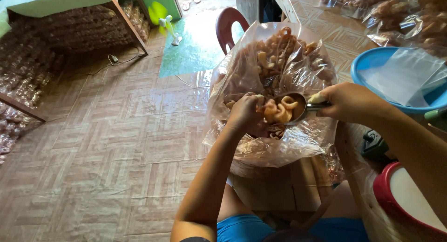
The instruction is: Manually scooping fried snacks into plastic bags and sealing them with a heat sealer
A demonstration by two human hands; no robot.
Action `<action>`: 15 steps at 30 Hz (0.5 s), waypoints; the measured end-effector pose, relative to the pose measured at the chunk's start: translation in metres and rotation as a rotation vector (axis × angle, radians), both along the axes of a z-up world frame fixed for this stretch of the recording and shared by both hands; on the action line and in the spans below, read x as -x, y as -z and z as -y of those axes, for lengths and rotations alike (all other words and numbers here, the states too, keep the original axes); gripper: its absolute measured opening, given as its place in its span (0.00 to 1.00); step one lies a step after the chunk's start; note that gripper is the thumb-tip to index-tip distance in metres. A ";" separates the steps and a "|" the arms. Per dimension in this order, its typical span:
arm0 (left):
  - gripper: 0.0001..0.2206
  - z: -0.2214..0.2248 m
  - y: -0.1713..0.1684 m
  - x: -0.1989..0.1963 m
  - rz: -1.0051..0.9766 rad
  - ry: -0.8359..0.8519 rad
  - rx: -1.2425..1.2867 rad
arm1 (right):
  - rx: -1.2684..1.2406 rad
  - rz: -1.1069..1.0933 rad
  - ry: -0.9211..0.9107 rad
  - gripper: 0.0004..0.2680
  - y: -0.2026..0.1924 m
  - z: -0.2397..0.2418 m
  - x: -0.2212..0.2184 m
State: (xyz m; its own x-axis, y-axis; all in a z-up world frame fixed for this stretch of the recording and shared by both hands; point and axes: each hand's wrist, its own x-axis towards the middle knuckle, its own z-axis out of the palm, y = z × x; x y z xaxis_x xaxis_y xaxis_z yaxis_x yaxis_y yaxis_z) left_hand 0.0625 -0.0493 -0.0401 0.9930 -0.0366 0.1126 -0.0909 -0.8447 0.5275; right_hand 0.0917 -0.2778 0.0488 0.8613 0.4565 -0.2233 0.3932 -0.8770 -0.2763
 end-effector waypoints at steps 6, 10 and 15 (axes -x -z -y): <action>0.20 -0.001 -0.010 0.005 -0.021 0.009 0.048 | -0.022 -0.008 0.061 0.11 -0.005 0.003 0.009; 0.09 -0.007 -0.011 0.010 0.070 0.070 0.086 | -0.109 -0.058 0.059 0.10 -0.002 0.013 0.005; 0.14 -0.017 -0.028 0.025 -0.173 -0.146 0.537 | -0.292 -0.114 0.011 0.13 0.015 0.033 -0.005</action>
